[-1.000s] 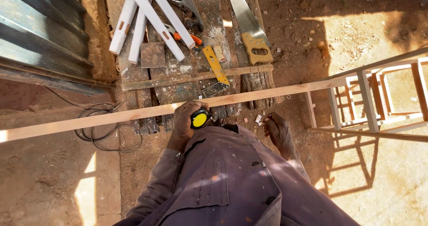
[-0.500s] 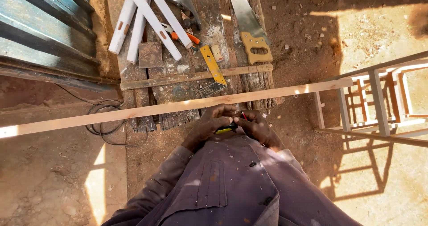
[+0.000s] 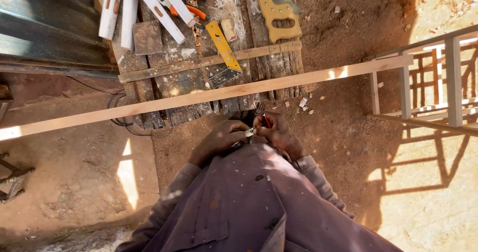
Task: Measuring and marking a wooden plank using a tape measure, pencil, and speed square in a workshop.
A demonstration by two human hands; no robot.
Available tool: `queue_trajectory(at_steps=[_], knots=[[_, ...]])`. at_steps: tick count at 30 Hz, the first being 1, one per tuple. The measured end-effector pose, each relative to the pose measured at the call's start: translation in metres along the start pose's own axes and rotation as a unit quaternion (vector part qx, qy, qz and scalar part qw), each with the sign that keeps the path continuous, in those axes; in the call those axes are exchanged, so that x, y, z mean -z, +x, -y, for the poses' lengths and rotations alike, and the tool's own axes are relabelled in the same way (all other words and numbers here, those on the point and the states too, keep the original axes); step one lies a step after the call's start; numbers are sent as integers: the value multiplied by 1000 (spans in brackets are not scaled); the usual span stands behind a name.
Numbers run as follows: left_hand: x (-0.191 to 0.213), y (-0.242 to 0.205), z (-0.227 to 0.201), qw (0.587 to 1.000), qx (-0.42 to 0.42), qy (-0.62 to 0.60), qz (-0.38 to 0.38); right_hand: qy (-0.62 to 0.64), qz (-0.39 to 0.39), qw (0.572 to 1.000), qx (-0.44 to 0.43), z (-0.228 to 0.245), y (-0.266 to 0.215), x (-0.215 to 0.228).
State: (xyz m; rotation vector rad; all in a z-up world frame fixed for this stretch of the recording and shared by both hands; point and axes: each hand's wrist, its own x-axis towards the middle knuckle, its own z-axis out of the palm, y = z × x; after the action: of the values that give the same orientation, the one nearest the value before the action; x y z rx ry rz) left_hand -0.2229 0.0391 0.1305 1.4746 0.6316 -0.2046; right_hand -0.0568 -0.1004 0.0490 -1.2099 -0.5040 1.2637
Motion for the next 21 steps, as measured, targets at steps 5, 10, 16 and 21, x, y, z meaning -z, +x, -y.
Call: queue_trajectory(at_steps=[5, 10, 16, 21], knots=[[11, -1, 59, 994, 44, 91, -40, 6, -26, 1000, 8, -1, -4, 30], [39, -14, 51, 986, 89, 134, -53, 11, -60, 998, 28, -3, -2, 55], [90, -27, 72, 981, 123, 137, -68, 42, -161, 985, 41, 6, -9, 23], [169, -73, 92, 955, 157, 230, -102, 47, -243, 968, 39, -9, -8, -49]])
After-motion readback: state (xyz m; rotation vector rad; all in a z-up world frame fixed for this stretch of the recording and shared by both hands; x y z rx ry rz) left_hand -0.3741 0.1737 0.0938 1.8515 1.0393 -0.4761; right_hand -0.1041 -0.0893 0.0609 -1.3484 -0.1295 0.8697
